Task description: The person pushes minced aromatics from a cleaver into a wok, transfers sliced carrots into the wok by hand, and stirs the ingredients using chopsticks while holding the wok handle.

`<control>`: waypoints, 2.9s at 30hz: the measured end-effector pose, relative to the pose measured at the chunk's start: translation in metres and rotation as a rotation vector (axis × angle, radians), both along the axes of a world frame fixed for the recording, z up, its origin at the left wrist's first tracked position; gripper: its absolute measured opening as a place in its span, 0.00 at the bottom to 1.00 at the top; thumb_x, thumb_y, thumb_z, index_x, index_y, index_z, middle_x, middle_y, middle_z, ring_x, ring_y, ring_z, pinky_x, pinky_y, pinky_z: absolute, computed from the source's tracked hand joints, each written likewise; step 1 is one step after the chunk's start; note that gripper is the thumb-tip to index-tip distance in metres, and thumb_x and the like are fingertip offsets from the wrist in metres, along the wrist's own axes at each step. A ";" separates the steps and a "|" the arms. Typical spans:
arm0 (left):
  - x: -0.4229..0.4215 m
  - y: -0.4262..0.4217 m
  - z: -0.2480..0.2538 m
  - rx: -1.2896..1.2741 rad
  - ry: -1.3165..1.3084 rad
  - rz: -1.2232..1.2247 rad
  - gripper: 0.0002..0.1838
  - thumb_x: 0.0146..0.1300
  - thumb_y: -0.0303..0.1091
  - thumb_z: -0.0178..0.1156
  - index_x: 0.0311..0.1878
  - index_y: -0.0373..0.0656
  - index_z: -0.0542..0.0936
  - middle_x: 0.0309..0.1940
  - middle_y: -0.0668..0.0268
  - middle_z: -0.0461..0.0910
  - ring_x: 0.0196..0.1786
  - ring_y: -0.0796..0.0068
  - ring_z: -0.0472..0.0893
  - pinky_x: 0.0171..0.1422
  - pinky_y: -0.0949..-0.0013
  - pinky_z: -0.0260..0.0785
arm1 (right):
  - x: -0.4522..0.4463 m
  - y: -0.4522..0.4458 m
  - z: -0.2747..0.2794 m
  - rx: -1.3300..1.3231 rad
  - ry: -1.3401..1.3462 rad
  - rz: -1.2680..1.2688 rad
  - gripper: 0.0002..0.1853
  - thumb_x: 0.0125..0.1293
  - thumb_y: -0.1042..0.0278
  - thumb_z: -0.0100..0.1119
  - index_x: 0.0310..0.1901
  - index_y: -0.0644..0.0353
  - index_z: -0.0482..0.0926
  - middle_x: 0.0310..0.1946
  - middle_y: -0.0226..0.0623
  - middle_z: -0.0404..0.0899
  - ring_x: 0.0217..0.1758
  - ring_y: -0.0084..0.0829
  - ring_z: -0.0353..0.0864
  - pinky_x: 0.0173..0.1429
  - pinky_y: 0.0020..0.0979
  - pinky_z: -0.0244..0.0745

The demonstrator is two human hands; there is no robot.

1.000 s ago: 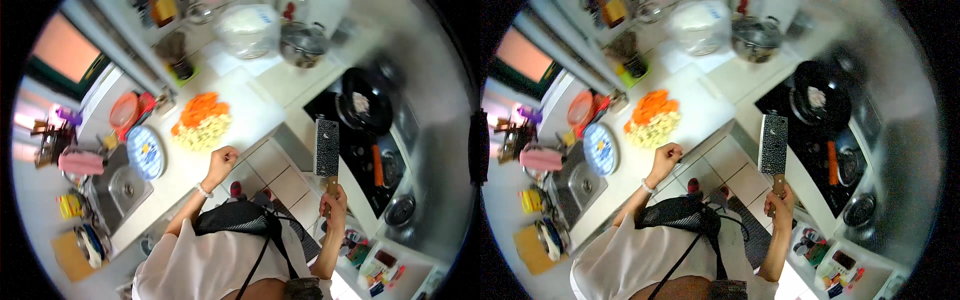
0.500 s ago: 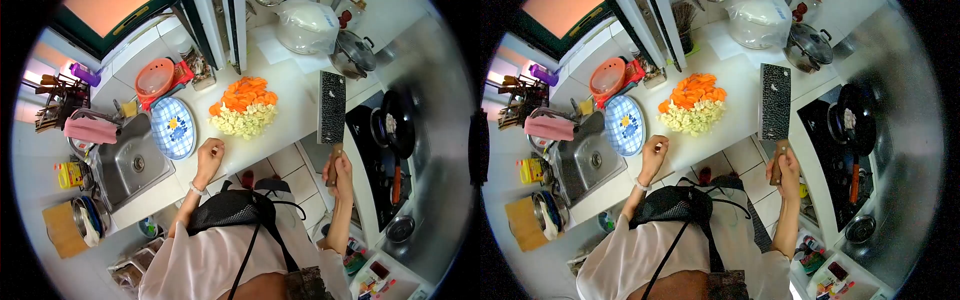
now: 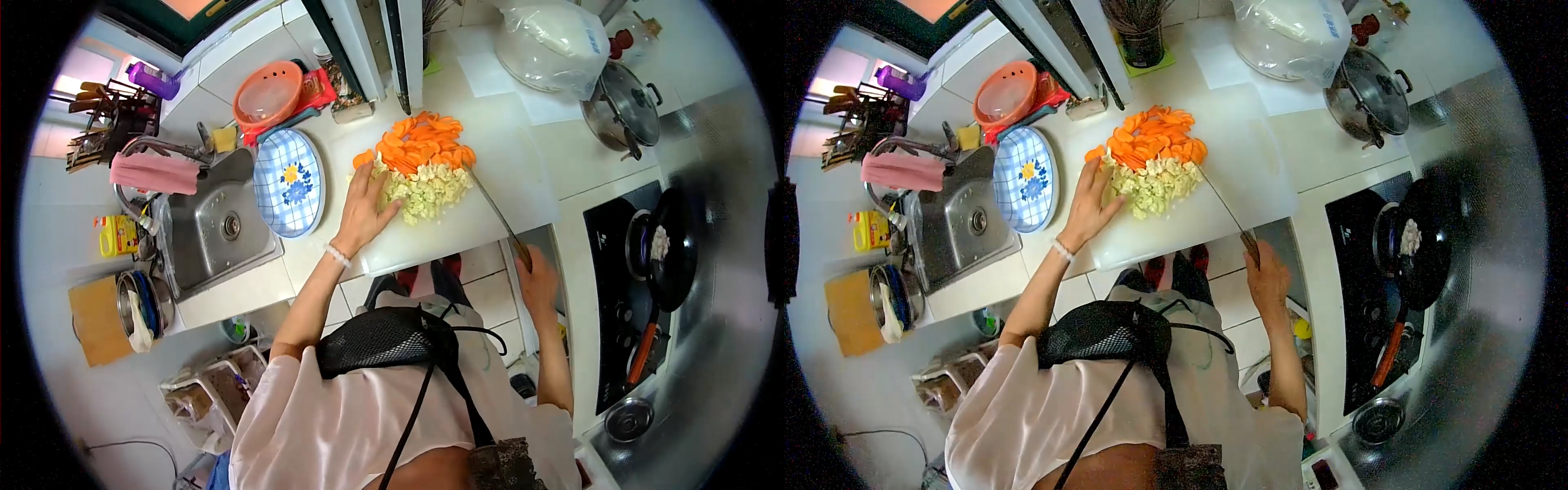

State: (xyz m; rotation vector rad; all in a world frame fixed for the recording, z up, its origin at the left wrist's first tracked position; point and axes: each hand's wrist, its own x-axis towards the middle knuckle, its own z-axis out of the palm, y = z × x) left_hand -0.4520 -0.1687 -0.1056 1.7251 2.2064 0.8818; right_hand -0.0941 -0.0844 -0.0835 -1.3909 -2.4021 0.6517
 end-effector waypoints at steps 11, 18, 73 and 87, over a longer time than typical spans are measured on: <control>0.015 0.026 -0.018 -0.138 0.105 0.092 0.34 0.57 0.49 0.61 0.62 0.35 0.69 0.66 0.42 0.59 0.70 0.43 0.56 0.73 0.52 0.48 | -0.020 0.058 -0.001 0.121 -0.075 0.215 0.16 0.61 0.65 0.59 0.50 0.57 0.74 0.32 0.40 0.78 0.35 0.44 0.78 0.33 0.43 0.70; 0.032 0.016 -0.012 -0.101 0.123 0.116 0.32 0.56 0.46 0.62 0.58 0.34 0.70 0.62 0.42 0.63 0.66 0.43 0.61 0.71 0.52 0.53 | -0.017 0.060 0.000 0.161 -0.133 0.360 0.17 0.56 0.68 0.62 0.48 0.58 0.75 0.29 0.40 0.75 0.31 0.43 0.77 0.29 0.40 0.71; 0.056 0.050 0.005 -0.056 0.093 -0.147 0.24 0.53 0.35 0.63 0.52 0.35 0.74 0.53 0.55 0.72 0.59 0.55 0.68 0.63 0.59 0.61 | 0.029 0.033 -0.004 0.147 -0.188 0.256 0.21 0.56 0.63 0.65 0.51 0.57 0.75 0.33 0.42 0.78 0.33 0.44 0.79 0.32 0.42 0.75; 0.062 0.062 -0.002 -0.257 0.193 -0.213 0.20 0.54 0.36 0.60 0.48 0.34 0.75 0.46 0.54 0.74 0.56 0.54 0.69 0.62 0.59 0.63 | 0.026 0.042 -0.017 0.198 -0.186 0.231 0.24 0.54 0.64 0.66 0.53 0.58 0.74 0.30 0.41 0.76 0.30 0.43 0.77 0.27 0.43 0.70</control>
